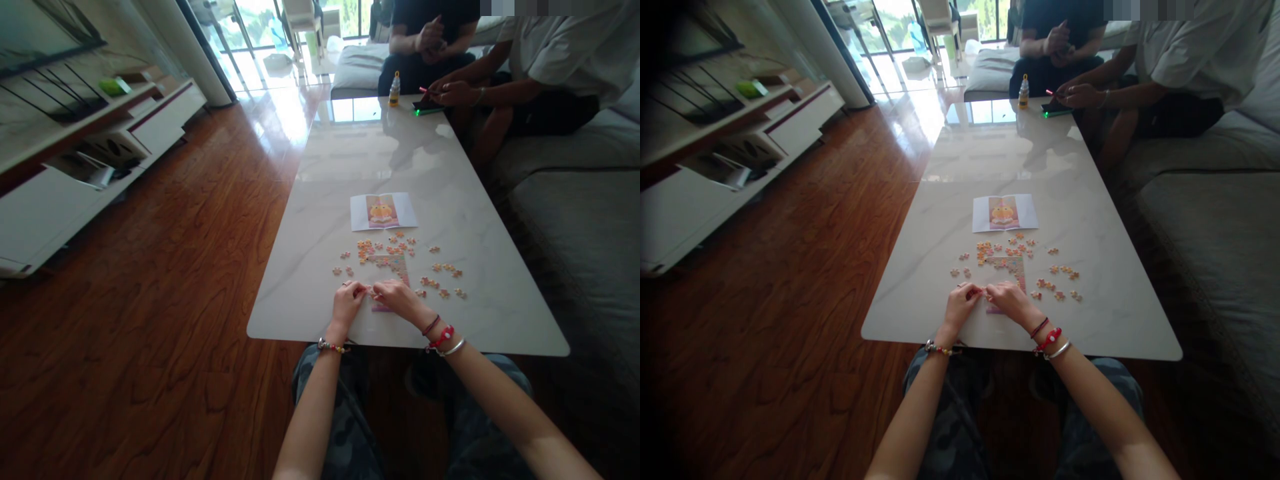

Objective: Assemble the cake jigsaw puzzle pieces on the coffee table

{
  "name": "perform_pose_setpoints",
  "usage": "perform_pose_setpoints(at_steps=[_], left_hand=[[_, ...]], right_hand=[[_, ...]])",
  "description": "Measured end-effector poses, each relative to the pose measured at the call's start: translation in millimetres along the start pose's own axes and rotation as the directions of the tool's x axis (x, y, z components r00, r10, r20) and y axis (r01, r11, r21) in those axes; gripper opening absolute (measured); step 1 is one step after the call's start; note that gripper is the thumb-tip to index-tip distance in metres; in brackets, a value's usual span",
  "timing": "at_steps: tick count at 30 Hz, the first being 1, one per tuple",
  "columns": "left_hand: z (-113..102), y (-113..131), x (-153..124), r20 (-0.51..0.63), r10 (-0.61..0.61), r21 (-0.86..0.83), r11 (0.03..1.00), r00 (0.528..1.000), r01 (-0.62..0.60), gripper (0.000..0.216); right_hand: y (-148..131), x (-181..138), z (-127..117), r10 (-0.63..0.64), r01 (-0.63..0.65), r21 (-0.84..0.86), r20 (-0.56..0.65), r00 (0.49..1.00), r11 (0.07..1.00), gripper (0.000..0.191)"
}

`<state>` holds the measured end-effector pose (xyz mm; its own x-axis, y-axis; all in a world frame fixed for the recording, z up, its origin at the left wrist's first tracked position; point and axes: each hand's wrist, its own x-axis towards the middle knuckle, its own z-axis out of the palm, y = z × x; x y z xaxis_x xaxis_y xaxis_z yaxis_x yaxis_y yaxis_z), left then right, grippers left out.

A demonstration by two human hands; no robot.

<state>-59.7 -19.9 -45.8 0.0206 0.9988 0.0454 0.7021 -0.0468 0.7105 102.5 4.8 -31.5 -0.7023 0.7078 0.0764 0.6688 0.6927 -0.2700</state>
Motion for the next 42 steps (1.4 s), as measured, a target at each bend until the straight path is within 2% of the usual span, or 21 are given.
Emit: perform_pose_setpoints(at_steps=[11, 20, 28, 34, 42], left_hand=[[0, -1, 0, 0.007, 0.024, 0.005, 1.000, 1.000, -0.024, 0.009], [0, -1, -1, -0.027, 0.000, -0.024, 1.000, 1.000, -0.001, 0.010], [1, -1, -1, 0.008, -0.022, -0.044, 0.999, 1.000, 0.022, 0.007], [2, -3, -1, -0.047, -0.038, -0.078, 0.996, 0.998, 0.034, 0.015], [4, -4, 0, -0.080, -0.101, -0.132, 0.987, 0.992, 0.090, 0.027]], right_hand=[[9, 1, -2, 0.021, -0.022, -0.032, -0.027, 0.999, 0.999, 0.009], [14, 8, -2, 0.028, -0.026, 0.026, -0.074, 0.997, 0.999, 0.014], [15, 16, -3, 0.034, -0.028, 0.078, -0.077, 0.996, 0.997, 0.013], [11, 26, 0, 0.026, -0.020, 0.081, -0.078, 0.997, 0.996, 0.013], [13, 33, 10, 0.009, 0.013, 0.208, -0.104, 0.995, 0.978, 0.012]])
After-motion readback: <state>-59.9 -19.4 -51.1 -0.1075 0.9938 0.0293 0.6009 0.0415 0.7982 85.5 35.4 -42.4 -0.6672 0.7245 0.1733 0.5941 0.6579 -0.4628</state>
